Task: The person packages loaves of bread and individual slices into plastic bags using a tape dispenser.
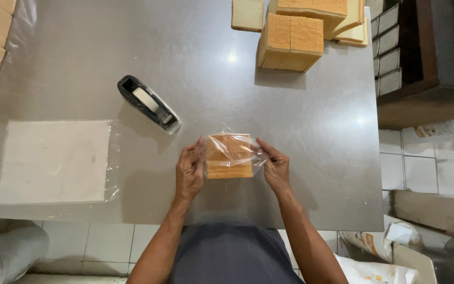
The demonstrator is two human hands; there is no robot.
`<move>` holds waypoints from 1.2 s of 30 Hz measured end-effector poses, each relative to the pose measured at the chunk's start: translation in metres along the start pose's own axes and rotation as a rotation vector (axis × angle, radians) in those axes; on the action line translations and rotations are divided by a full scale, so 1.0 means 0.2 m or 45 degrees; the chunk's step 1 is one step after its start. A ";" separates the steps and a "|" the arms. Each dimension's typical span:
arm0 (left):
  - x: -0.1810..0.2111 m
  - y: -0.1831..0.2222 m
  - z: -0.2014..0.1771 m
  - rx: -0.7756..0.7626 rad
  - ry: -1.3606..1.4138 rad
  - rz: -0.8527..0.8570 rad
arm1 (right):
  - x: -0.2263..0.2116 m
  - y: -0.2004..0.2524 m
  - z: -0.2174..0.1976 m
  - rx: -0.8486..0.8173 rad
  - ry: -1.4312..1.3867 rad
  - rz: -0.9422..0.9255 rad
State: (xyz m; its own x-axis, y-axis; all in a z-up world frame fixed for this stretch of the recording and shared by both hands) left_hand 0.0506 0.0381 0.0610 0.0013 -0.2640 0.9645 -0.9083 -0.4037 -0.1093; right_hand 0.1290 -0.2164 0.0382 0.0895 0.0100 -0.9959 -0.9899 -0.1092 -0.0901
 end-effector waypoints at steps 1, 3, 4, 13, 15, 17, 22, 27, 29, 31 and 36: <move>-0.02 0.00 -0.01 -0.005 0.000 -0.007 | 0.03 0.01 -0.02 0.003 0.002 0.008; -0.05 -0.01 -0.02 -0.031 0.174 0.012 | 0.09 0.01 -0.03 -0.026 -0.124 0.053; -0.07 -0.01 -0.04 -0.036 0.174 0.015 | 0.07 0.00 -0.02 -0.020 -0.125 0.051; 0.00 0.12 -0.16 -0.490 -0.244 0.622 | 0.06 0.00 0.06 0.036 -0.234 0.279; 0.03 0.15 -0.16 -0.628 -0.359 0.836 | 0.03 -0.01 0.09 -0.023 -0.207 0.306; 0.07 0.18 -0.18 -0.665 -0.355 0.882 | 0.00 0.01 0.10 -0.028 -0.191 0.327; 0.10 0.15 -0.15 -0.797 -0.401 0.963 | -0.04 0.07 0.06 -0.004 -0.136 0.331; 0.17 0.17 -0.15 -0.841 -0.466 1.006 | -0.02 0.37 -0.01 0.326 -0.087 0.519; 0.14 0.16 -0.18 -0.843 -0.436 1.016 | -0.03 0.51 0.04 0.289 -0.222 0.573; 0.16 0.19 -0.20 -0.852 -0.403 1.005 | -0.11 0.59 0.13 0.250 -0.355 0.645; 0.19 0.26 -0.22 -0.898 -0.464 1.005 | -0.31 0.50 0.37 0.014 -0.370 0.539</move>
State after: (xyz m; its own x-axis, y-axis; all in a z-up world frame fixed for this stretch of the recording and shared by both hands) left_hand -0.0143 0.0463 0.1032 -0.6627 -0.5144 0.5442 -0.7424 0.5467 -0.3873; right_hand 0.0168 -0.1544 0.0905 -0.3520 0.2430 -0.9039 -0.9341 -0.1532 0.3226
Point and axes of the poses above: each hand's wrist, its own y-axis away from the middle knuckle, its own z-axis out of the palm, x = y × z, the point moved 3 cm from there along -y, towards the middle knuckle, and after that the axes turned 5 degrees about -z, right-handed, at the moved point
